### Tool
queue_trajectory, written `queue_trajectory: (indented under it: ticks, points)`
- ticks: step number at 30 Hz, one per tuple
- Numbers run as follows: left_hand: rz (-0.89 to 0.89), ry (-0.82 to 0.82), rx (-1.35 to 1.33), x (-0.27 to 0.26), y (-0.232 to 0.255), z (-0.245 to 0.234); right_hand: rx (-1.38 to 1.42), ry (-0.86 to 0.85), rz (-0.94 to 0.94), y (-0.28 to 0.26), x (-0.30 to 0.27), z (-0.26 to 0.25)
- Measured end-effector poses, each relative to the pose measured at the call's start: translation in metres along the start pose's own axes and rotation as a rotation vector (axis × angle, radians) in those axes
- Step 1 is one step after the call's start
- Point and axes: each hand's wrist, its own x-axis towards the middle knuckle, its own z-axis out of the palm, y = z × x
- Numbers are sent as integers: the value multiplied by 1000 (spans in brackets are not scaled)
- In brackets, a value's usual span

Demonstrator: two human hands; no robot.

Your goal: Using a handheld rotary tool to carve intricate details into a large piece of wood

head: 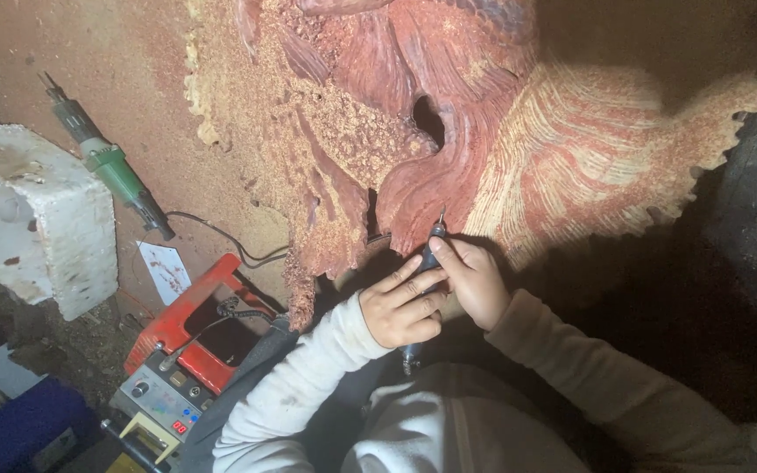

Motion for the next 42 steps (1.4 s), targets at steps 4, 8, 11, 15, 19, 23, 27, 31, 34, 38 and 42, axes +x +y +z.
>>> queue_trajectory:
  ticks: [4,8,11,15,19,23,27,31,34,38,42]
  points:
    - [22,-5,-7,2,-3,1,-10,16,-22,0,0,1]
    - [20,-10,-1,0,-4,0,22,1,-24,8,4,2]
    - [14,-6,-10,-2,-4,1,10,-1,0,12,6,4]
    - [10,-6,-9,-5,-3,1,-6,-8,29,21,11,6]
    - [-6,-14,-6,-6,-1,1,29,-6,39,26,14,9]
    - [-34,-16,-2,-5,2,-1,59,-51,55,29,16,6]
    - [-42,-13,13,-8,5,2,-3,-74,60,25,13,4]
    - [-54,-10,14,-7,9,1,-35,-72,70,19,9,4]
    - [-76,-3,21,-4,11,-1,-43,-81,77,17,9,4]
    - [-87,-3,17,-5,14,-1,-47,-87,74,11,9,3]
    - [-108,-1,23,-4,17,-1,-68,-96,70,11,9,3]
